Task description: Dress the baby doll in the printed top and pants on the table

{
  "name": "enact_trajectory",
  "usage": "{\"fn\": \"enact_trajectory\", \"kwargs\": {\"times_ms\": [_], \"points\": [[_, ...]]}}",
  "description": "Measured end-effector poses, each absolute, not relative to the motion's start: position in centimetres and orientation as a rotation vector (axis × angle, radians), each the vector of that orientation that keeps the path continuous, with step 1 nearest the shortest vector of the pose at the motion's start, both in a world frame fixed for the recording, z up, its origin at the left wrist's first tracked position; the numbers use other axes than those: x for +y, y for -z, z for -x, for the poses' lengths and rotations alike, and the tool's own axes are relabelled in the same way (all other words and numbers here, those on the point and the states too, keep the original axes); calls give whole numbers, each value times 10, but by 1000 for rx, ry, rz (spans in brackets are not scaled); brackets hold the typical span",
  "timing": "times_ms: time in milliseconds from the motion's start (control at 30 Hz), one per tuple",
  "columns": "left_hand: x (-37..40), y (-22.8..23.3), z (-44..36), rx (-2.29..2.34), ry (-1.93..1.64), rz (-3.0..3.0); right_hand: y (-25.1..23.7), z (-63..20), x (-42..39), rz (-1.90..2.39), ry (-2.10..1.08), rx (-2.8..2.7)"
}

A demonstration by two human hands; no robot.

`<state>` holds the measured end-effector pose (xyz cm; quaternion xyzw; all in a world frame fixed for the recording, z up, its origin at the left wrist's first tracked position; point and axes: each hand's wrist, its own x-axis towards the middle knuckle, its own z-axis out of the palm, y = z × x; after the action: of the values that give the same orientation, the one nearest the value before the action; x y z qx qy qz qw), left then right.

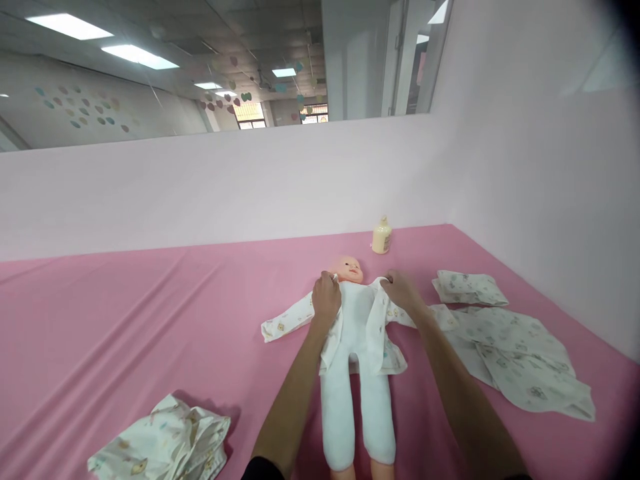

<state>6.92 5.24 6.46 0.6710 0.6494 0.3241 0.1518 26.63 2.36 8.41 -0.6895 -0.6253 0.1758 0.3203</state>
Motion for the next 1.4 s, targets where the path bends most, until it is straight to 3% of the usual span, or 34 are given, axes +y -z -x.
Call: {"fn": "enact_trajectory", "kwargs": {"times_ms": [667,1133,1400], "points": [[53,-75,-50,1991,-734,-1993,-83,-286,22,2117,-241,-1788],[54,-76,-59,1885,-1027,-1836,-88,-285,21,1903,-469,-1715],[51,-73,-70,1730,-1123,-1813,-93,-282,15,1650,-870,-1528]]}}
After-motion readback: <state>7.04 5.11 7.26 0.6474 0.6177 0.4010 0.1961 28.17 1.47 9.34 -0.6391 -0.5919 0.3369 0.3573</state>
